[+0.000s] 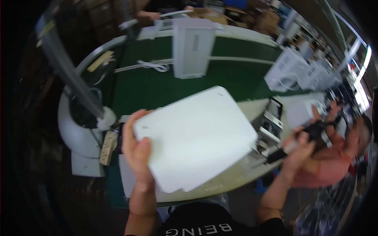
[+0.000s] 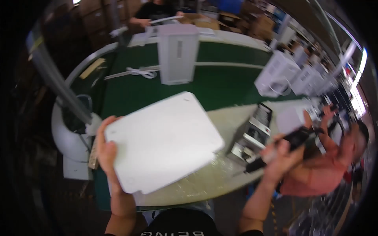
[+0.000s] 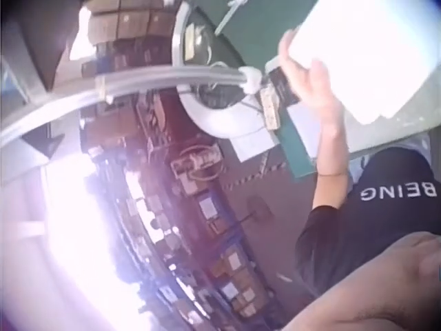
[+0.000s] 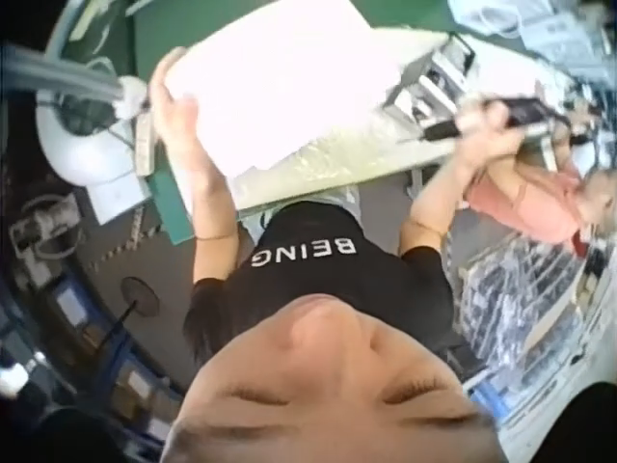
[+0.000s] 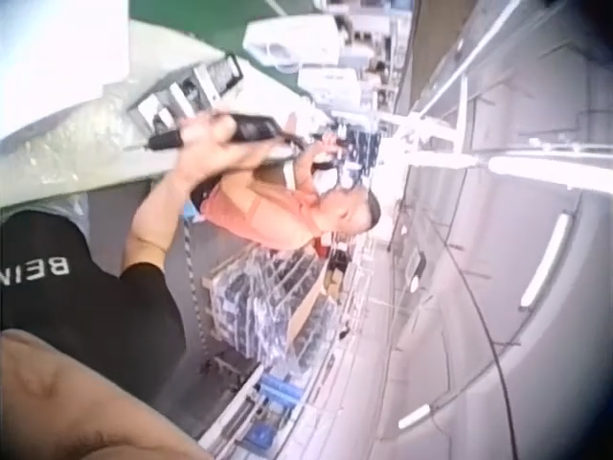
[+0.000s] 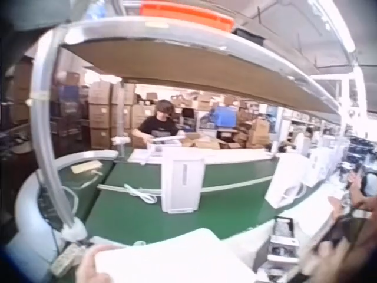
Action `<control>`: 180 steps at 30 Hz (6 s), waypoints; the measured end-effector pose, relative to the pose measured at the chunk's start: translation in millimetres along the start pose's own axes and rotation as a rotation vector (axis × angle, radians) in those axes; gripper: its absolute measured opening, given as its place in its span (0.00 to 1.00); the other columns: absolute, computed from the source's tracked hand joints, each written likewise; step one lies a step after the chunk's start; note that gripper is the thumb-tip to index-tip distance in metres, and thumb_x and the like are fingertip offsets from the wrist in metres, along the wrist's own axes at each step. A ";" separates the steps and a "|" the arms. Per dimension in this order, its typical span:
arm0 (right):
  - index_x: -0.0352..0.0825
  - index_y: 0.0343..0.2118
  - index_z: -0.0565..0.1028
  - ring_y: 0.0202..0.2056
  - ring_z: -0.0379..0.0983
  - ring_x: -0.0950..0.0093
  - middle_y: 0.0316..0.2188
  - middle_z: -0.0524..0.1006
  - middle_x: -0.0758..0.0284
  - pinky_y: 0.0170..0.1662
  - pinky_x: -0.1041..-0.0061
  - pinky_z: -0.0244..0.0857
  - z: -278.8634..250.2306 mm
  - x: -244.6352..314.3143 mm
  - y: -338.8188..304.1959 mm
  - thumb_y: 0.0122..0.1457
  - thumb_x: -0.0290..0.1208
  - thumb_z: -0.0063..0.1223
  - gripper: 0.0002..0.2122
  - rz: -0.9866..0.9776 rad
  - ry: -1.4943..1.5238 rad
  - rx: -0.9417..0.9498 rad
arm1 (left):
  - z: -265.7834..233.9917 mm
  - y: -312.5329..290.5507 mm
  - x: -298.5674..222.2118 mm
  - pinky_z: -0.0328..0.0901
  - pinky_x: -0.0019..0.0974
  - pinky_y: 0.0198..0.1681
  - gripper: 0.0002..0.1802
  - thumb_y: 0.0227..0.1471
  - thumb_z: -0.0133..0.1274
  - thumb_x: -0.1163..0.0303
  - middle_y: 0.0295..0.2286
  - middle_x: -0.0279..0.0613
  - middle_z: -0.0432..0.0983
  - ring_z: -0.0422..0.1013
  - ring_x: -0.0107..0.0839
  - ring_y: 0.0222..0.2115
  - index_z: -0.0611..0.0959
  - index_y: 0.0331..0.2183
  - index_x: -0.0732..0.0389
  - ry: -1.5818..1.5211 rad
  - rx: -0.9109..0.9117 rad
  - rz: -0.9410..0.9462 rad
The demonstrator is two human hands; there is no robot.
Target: Assembling plastic housings for electronic devices using an electric screwdriver on a factory line.
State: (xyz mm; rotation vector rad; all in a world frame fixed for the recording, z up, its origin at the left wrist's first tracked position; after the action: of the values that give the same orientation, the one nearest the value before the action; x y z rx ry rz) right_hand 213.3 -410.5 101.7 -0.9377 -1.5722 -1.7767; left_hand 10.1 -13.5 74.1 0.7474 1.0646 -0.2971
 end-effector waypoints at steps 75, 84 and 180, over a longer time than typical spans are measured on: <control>0.28 0.48 0.53 0.22 0.67 0.78 0.33 0.70 0.60 0.27 0.79 0.66 -38.9 -61.4 -25.8 0.57 0.21 0.45 0.19 -0.311 -0.092 -0.247 | -62.1 -98.8 127.4 0.59 0.33 0.28 0.24 0.61 0.36 0.58 0.21 0.37 0.71 0.64 0.25 0.26 0.76 0.31 0.70 0.375 -0.115 -0.226; 0.30 0.53 0.54 0.18 0.66 0.79 0.31 0.71 0.62 0.21 0.81 0.62 -26.8 -49.8 -30.1 0.58 0.21 0.43 0.21 -0.012 0.000 -0.091 | -40.5 -43.6 -4.0 0.54 0.29 0.24 0.21 0.60 0.39 0.61 0.19 0.34 0.66 0.58 0.22 0.21 0.74 0.29 0.71 0.643 0.170 -0.189; 0.36 0.55 0.59 0.25 0.65 0.66 0.37 0.69 0.60 0.31 0.64 0.65 134.6 73.3 -46.2 0.64 0.47 0.32 0.23 0.463 0.449 0.409 | -58.4 -110.5 101.2 0.60 0.36 0.50 0.18 0.52 0.47 0.75 0.45 0.53 0.71 0.67 0.37 0.46 0.72 0.44 0.73 0.227 -0.113 -0.150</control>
State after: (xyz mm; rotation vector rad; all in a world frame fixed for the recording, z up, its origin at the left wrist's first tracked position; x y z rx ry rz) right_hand 150.3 -269.0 142.0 -0.5871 -1.2349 -1.1772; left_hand -43.3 -40.8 -75.1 0.6099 1.3454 -0.2817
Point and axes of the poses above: each hand's wrist, its own y-axis towards the middle knuckle, its own z-axis out of the palm, x = y × z, the point moved 10 cm from there along y, towards the middle knuckle
